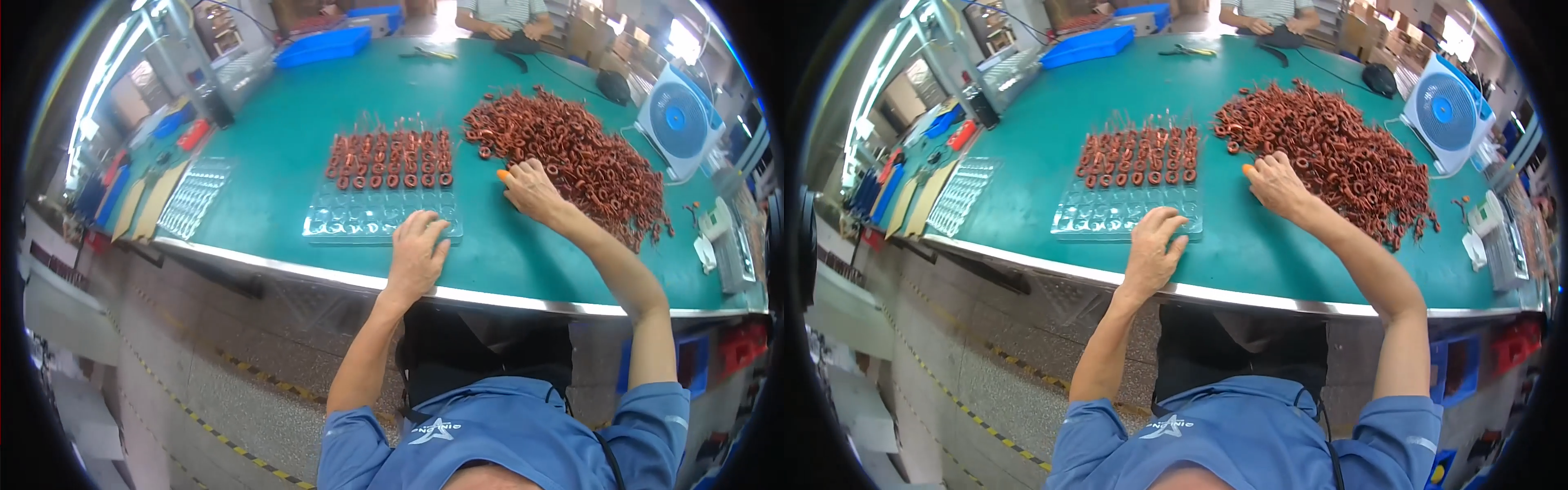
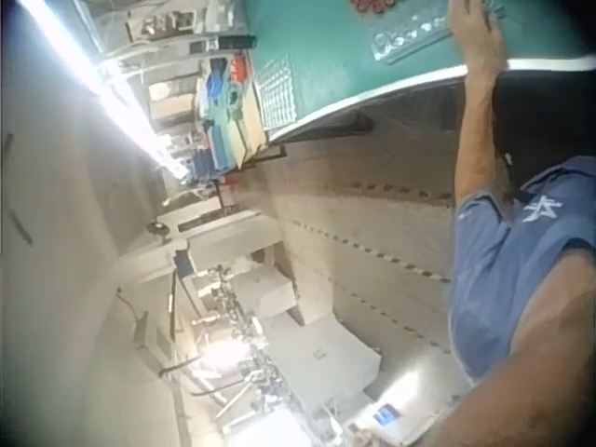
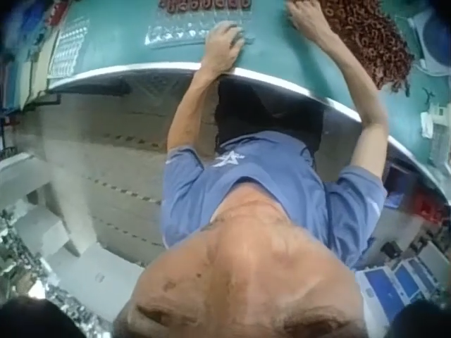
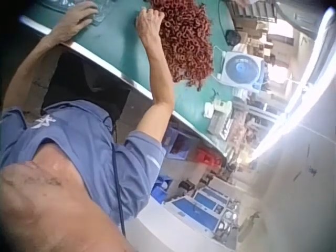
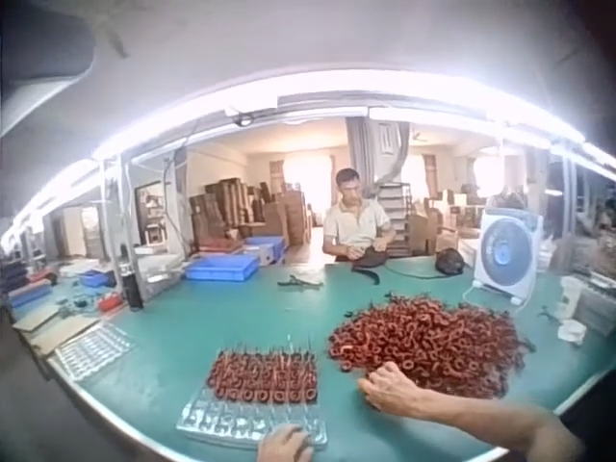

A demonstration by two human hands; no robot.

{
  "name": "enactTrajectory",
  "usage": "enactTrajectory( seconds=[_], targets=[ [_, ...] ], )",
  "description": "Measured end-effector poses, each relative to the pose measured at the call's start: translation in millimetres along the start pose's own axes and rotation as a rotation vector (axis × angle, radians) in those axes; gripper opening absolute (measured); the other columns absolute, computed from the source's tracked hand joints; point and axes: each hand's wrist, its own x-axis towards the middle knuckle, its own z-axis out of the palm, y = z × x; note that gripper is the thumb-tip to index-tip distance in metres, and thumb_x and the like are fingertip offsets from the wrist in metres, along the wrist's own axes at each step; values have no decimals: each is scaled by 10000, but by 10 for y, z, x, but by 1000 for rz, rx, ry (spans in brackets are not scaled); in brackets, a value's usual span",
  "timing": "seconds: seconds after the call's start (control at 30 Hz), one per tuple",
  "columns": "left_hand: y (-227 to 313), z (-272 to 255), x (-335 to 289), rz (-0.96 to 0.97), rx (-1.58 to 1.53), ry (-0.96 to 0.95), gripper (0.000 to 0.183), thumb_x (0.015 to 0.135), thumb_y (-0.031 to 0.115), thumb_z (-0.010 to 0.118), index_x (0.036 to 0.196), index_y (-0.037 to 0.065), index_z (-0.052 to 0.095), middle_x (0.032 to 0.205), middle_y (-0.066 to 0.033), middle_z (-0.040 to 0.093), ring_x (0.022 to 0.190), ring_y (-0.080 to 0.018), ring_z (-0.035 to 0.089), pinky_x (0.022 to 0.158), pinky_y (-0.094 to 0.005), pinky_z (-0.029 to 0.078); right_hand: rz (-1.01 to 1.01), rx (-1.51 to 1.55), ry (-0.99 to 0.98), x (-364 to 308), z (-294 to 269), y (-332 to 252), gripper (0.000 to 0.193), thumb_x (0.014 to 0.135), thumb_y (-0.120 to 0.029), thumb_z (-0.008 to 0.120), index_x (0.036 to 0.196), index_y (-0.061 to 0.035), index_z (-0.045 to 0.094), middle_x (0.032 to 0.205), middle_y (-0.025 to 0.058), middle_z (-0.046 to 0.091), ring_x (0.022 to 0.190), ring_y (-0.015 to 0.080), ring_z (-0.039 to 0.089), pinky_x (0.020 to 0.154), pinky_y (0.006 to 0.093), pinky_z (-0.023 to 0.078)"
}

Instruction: Sorting copper wire coils from a pile and placing them into a transparent plastic tray at a factory workbench.

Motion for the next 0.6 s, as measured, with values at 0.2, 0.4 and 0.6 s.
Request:
enactTrajectory(
  seconds=[0.2,0.4,0.6],
  targets=[
    [-27,-27,-5,-23,136,-83,317,825,170,675,1127,93,615,1277,-114,495,1264,-297,432,1039,-446,313,-7,-44,66,-71,-125,-252,183,834,-71,536,997,5,573,840,118,590,881,263,577,952,441,360],
    [-58,-6,127,-23,159,-109,355,793,182,701,1125,95,612,1261,-126,493,1246,-310,435,1031,-445,322,-69,180,201,-216,-168,-203,165,811,-82,597,960,-10,584,876,100,567,866,263,538,907,411,386],
    [81,44,109,-33,65,37,377,790,127,707,1135,36,586,1249,-167,490,1225,-338,432,1027,-437,354,244,484,611,-486,-366,-144,356,785,-56,720,1111,6,591,890,105,593,851,298,563,808,406,446]
  ],
)
